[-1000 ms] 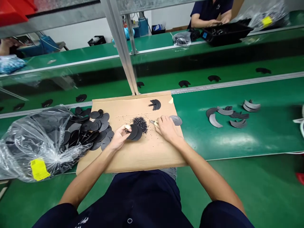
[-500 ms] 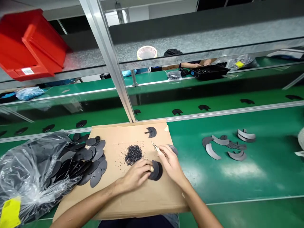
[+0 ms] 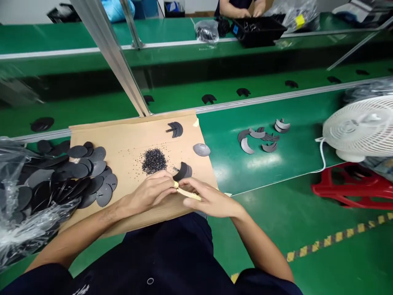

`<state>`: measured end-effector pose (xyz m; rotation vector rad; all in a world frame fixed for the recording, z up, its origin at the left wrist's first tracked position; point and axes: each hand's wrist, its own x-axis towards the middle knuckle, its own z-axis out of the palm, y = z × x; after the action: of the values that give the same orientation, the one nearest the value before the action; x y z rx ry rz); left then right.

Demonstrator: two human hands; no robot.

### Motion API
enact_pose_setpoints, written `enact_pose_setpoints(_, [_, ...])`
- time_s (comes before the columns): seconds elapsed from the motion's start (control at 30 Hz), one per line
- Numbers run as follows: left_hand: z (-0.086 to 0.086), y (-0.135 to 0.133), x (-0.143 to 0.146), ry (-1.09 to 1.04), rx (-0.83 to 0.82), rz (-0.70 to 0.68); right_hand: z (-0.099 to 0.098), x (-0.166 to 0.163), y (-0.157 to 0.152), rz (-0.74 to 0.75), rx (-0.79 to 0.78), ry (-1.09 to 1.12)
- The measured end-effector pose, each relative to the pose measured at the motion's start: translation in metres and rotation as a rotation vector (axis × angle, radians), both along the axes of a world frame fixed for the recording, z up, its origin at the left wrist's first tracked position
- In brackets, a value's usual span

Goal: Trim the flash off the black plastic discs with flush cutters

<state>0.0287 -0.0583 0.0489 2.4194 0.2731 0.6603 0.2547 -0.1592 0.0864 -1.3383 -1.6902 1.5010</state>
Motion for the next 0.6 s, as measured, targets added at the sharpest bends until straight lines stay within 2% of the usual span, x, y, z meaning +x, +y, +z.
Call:
enact_pose_setpoints(0.07, [-0.002,-0.007,-0.011,-0.026,-0.272,0.039,-0.009,0.006,-0.013,0.109,-0.067,0.272])
enact_pose_setpoints(0.13, [-0.004,-0.017,-0.017,-0.045,-0.556,0.123,-0.023,0.004,-0.025,0.075,-0.064,0.493])
enact_pose_setpoints(0.17, [-0.006,-0.023,-0.018,-0.056,-0.694,0.153,-0.029,-0.002,-0.029,0.016,-0.045,0.538])
enact_pose_setpoints(0.23, [-0.009,-0.033,-0.014,-0.072,-0.919,0.160,-0.039,-0.021,-0.033,-0.216,0.042,0.503])
enact_pose_setpoints(0.27, [-0.010,-0.038,-0.010,-0.072,-0.995,0.145,-0.042,-0.032,-0.032,-0.303,0.059,0.476])
enact_pose_setpoints(0.33, [-0.013,-0.041,-0.001,-0.061,-1.052,0.098,-0.043,-0.055,-0.028,-0.462,0.098,0.579])
enact_pose_setpoints(0.37, [-0.014,-0.040,0.003,-0.055,-1.020,0.080,-0.041,-0.064,-0.024,-0.518,0.123,0.651])
enact_pose_setpoints(0.43, [-0.016,-0.032,0.008,-0.049,-0.823,0.074,-0.037,-0.074,-0.017,-0.634,0.205,0.750])
enact_pose_setpoints(0.53, [-0.021,-0.012,0.014,0.021,-0.312,0.187,-0.028,-0.068,-0.007,-0.798,0.356,0.718])
enact_pose_setpoints(0.6, [-0.025,0.001,0.019,0.161,-0.020,0.268,-0.023,-0.058,-0.002,-0.829,0.399,0.662])
